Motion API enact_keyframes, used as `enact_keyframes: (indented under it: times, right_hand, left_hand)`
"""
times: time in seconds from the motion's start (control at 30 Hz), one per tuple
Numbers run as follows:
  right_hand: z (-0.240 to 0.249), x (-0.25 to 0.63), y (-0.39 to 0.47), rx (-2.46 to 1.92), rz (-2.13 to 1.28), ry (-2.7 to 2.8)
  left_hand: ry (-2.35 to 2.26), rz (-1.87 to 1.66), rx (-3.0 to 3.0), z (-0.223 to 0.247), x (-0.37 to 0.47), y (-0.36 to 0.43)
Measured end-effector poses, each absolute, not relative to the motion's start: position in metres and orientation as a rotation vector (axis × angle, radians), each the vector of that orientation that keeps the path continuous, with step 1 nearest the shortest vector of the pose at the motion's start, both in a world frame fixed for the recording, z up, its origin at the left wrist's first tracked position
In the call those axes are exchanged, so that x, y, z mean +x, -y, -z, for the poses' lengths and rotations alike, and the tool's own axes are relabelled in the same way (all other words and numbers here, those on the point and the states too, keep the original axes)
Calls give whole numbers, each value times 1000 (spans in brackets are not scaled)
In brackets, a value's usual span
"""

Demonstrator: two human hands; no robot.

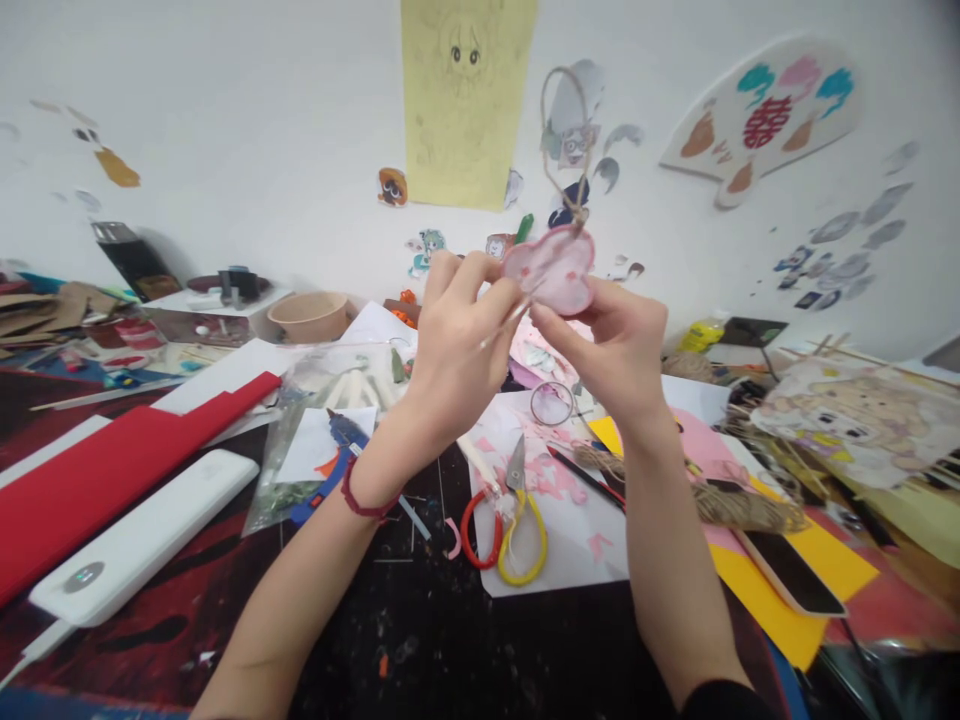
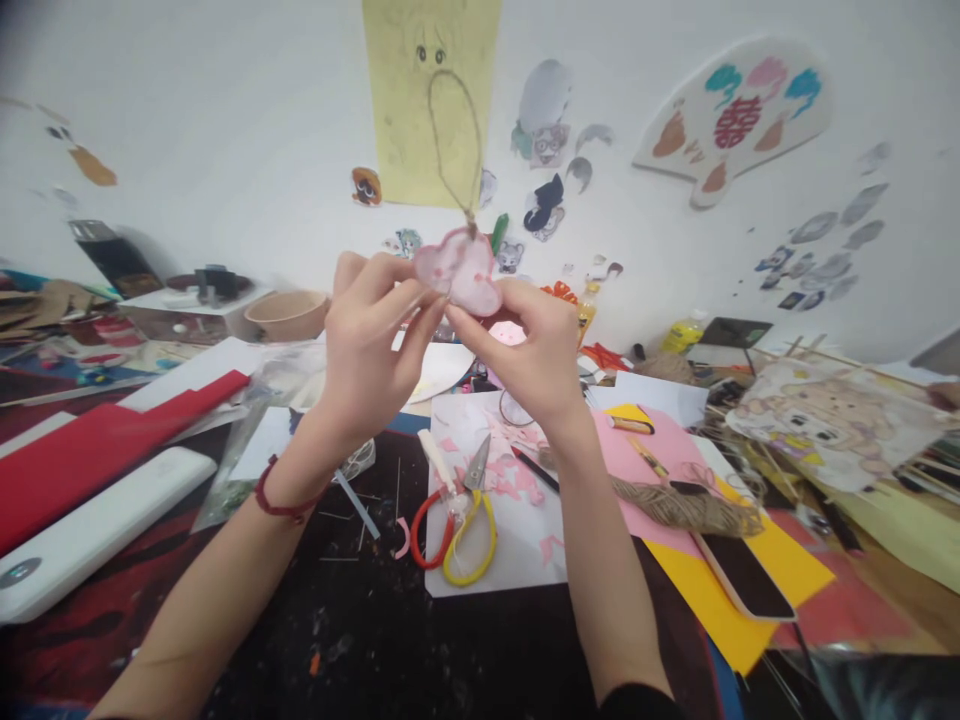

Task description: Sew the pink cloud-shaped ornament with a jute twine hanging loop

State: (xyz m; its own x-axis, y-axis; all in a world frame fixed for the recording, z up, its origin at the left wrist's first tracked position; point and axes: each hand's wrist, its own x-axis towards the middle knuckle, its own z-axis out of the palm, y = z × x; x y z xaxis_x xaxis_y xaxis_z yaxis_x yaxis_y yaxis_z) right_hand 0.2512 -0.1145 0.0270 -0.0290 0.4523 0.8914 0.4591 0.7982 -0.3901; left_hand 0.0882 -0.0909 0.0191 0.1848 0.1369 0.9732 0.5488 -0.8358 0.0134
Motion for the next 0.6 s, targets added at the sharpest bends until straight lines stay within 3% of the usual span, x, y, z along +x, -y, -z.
enact_keyframes:
  times: [0.27,0.6]
  right_hand:
    - [-28,245,120,-744,113,1527]
    - [-25,241,118,-594,-55,1526]
  left_hand:
    - [666,1645,-2161,-21,91,97]
    - [710,1666,-2141,-18,90,95]
